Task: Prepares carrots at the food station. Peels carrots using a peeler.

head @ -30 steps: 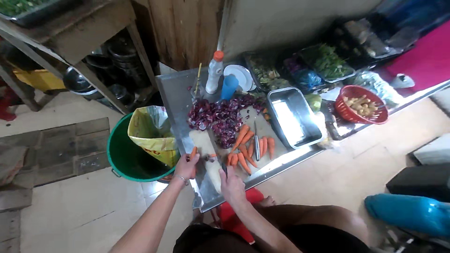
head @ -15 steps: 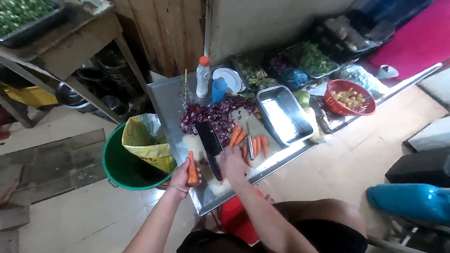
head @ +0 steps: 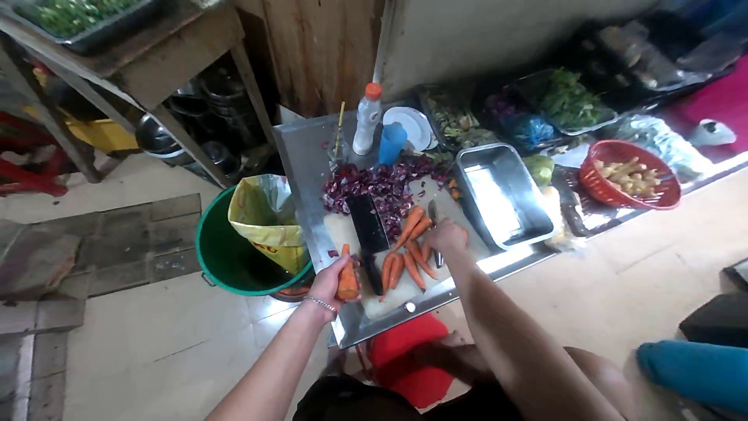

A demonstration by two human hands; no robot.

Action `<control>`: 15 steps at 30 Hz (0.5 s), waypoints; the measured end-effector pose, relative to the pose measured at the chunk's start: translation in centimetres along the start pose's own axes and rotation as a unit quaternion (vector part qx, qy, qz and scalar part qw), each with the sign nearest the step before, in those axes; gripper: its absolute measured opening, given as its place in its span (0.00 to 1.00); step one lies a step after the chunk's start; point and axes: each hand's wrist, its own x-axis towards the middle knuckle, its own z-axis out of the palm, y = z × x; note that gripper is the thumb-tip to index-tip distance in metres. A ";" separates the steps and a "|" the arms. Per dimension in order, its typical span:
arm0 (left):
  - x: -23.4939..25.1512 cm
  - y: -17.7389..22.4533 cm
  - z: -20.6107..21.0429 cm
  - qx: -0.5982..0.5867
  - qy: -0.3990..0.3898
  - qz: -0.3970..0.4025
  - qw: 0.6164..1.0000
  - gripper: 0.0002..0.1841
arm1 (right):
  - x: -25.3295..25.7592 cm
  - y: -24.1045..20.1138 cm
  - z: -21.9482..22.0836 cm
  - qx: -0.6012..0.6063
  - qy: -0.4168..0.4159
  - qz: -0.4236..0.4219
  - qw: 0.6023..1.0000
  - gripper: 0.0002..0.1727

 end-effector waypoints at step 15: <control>1.4 1.0 1.7 0.031 -0.052 -0.008 0.998 0.26 | -6.6 3.4 2.7 0.293 -0.023 -0.097 0.951 0.22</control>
